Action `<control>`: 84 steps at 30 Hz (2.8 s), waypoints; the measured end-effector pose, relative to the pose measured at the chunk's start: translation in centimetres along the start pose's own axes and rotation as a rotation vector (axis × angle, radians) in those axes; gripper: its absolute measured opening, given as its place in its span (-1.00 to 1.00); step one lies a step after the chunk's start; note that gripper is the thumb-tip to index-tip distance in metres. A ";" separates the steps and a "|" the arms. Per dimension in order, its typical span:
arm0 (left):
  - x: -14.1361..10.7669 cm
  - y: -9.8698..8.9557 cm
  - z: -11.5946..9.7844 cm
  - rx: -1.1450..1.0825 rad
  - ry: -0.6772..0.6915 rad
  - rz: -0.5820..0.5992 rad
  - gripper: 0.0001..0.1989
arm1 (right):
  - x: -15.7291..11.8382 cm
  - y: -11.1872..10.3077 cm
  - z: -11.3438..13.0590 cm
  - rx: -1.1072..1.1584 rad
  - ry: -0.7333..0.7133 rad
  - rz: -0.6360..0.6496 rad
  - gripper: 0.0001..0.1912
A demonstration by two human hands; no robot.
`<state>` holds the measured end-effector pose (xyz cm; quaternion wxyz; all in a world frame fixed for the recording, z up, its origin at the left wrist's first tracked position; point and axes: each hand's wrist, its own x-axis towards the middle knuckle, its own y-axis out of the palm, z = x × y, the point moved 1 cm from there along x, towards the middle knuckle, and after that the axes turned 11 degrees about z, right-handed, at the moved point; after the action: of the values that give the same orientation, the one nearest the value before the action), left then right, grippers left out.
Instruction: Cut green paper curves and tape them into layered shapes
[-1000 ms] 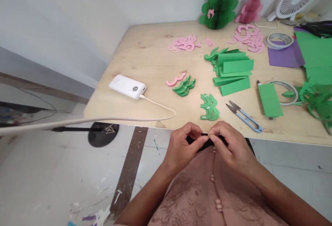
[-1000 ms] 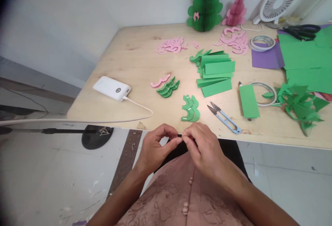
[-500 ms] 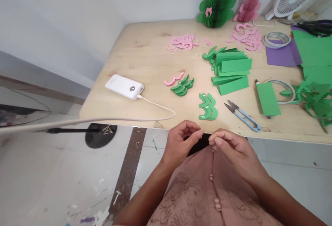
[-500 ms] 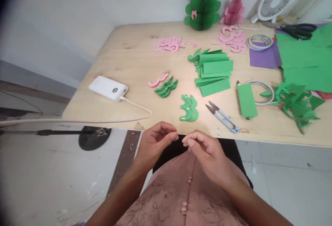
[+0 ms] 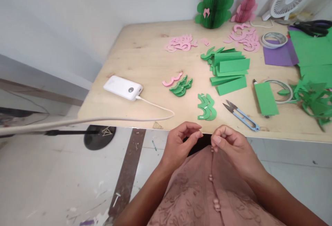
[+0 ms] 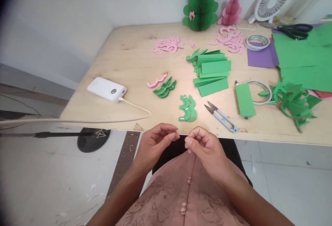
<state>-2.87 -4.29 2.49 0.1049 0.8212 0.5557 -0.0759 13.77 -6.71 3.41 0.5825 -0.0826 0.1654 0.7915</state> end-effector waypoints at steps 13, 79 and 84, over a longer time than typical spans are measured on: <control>2.3 -0.3 -0.3 0.846 0.323 -0.064 -0.83 | -0.7 -0.3 -0.1 -0.155 -0.047 0.054 -0.58; 2.8 3.3 -2.0 0.900 0.629 0.078 -0.87 | -0.4 -19.7 2.9 -1.815 -0.354 -0.553 -0.75; 2.8 3.3 -1.9 0.871 0.632 0.075 -0.86 | 0.5 -21.8 3.8 -1.638 -0.415 -0.457 -0.75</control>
<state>1.26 -2.52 3.98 -0.4150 0.7908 0.4476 -0.0446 34.53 0.87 3.15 0.5026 -0.3603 -0.5851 0.5246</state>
